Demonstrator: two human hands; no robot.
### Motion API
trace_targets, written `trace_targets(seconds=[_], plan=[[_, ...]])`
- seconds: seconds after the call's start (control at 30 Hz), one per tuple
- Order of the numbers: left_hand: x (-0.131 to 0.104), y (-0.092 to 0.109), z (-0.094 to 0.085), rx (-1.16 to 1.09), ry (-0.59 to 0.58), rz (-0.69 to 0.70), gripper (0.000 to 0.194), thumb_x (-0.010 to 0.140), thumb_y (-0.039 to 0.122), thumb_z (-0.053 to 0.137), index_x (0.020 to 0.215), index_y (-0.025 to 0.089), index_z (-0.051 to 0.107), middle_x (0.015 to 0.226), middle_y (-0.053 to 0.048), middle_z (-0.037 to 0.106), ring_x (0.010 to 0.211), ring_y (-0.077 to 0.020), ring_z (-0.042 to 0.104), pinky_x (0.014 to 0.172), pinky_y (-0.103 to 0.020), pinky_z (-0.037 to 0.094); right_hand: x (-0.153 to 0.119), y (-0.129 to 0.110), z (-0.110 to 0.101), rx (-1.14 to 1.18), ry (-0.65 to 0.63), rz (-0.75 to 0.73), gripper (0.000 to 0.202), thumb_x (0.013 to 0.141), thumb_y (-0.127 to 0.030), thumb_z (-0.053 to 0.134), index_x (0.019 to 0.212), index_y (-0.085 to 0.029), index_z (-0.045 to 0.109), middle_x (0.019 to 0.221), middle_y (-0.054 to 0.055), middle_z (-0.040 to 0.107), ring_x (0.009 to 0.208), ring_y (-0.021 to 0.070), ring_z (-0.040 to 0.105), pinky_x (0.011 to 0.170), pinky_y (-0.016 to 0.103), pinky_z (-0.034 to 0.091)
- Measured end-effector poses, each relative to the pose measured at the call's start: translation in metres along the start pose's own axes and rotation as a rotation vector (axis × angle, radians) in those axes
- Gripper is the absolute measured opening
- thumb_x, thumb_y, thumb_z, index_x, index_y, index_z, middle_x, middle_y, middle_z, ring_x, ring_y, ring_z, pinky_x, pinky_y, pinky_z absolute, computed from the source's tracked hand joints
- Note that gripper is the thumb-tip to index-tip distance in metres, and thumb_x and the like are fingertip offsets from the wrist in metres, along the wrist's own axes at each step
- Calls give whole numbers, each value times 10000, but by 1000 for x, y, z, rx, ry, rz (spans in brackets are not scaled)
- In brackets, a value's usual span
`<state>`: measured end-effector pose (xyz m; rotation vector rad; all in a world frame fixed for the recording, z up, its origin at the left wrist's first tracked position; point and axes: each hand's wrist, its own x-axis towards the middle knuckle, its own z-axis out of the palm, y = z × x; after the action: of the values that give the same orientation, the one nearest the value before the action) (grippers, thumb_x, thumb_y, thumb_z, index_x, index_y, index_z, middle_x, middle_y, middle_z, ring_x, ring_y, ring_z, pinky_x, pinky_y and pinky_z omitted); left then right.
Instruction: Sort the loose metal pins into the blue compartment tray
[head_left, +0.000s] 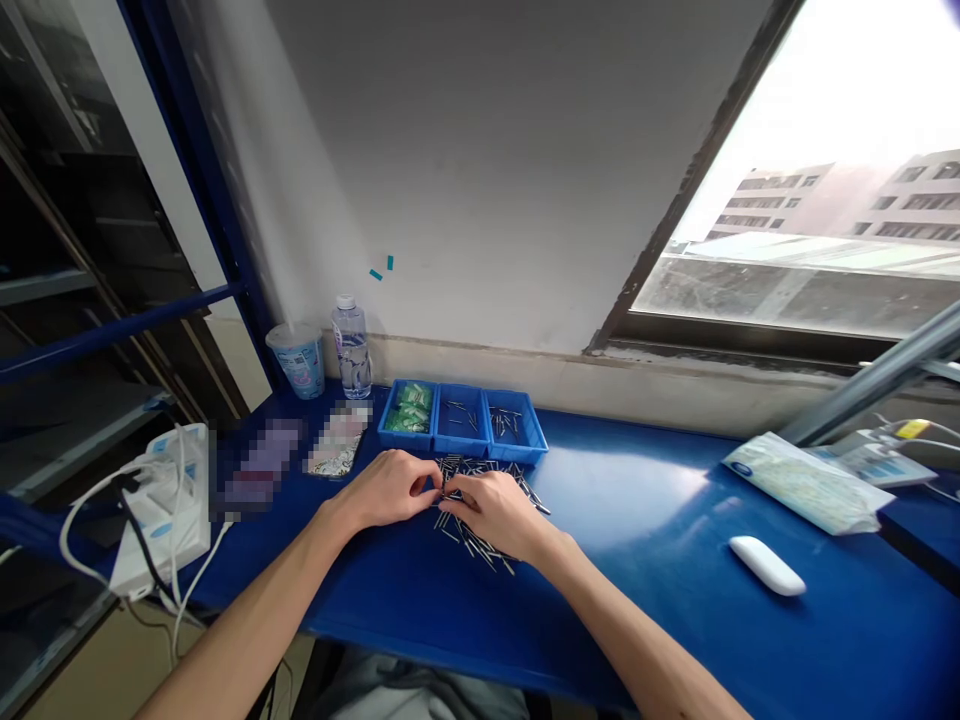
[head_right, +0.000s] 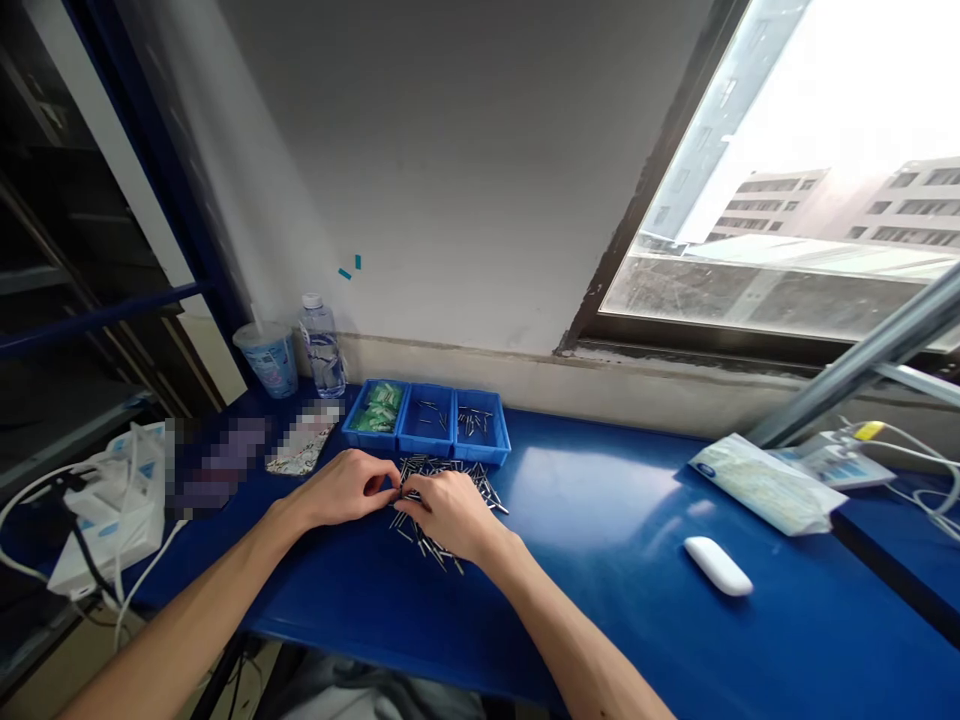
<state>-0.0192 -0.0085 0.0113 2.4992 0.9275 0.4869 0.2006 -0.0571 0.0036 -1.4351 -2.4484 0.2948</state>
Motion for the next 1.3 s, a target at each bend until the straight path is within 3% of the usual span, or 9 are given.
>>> trace_targets(seconds=[0.33,0.53,0.73,0.9,1.17,1.3], plan=[[3,5,7,2,171,160,78,1003,255,639,964,207,687,910,-13,700,822,-175,659,730,-277,451,-2,9,10,60,209,-44,272,1115,-318,517,972,-203,717,813,13,778,689,152,720,605,252,350],[3,6,2,-20,205,114,102,1047,296,591,1063,219,655,995,-22,683,865,-173,653,775,-280,475,-4,11,7,74,226,-44,275,1096,-260,475,984,-196,717,757,15,755,613,135,675,581,249,342],[3,6,2,-37,158,83,213,1080,304,545,1263,257,643,1082,-24,715,920,-181,689,815,-279,501,-5,18,4,127,275,-78,225,1031,-228,531,963,-183,741,678,7,707,554,120,606,578,238,354],[4,3,7,-43,141,104,331,1104,283,504,1418,289,608,1192,-37,719,991,-180,705,832,-263,511,-6,19,0,224,287,-157,278,1054,-293,517,948,-177,747,684,12,699,561,115,577,596,236,375],[5,-1,8,-102,135,124,240,1103,315,529,1181,234,741,1160,-50,728,1020,-185,707,904,-268,525,-6,19,0,219,247,-156,370,1089,-355,460,925,-184,744,696,24,693,579,123,576,593,243,382],[5,-2,10,-106,105,123,259,1098,314,536,1292,256,697,1199,-52,729,1055,-196,707,908,-277,530,-6,19,-1,182,239,-152,328,1077,-306,473,919,-187,735,698,18,696,569,119,574,594,241,380]])
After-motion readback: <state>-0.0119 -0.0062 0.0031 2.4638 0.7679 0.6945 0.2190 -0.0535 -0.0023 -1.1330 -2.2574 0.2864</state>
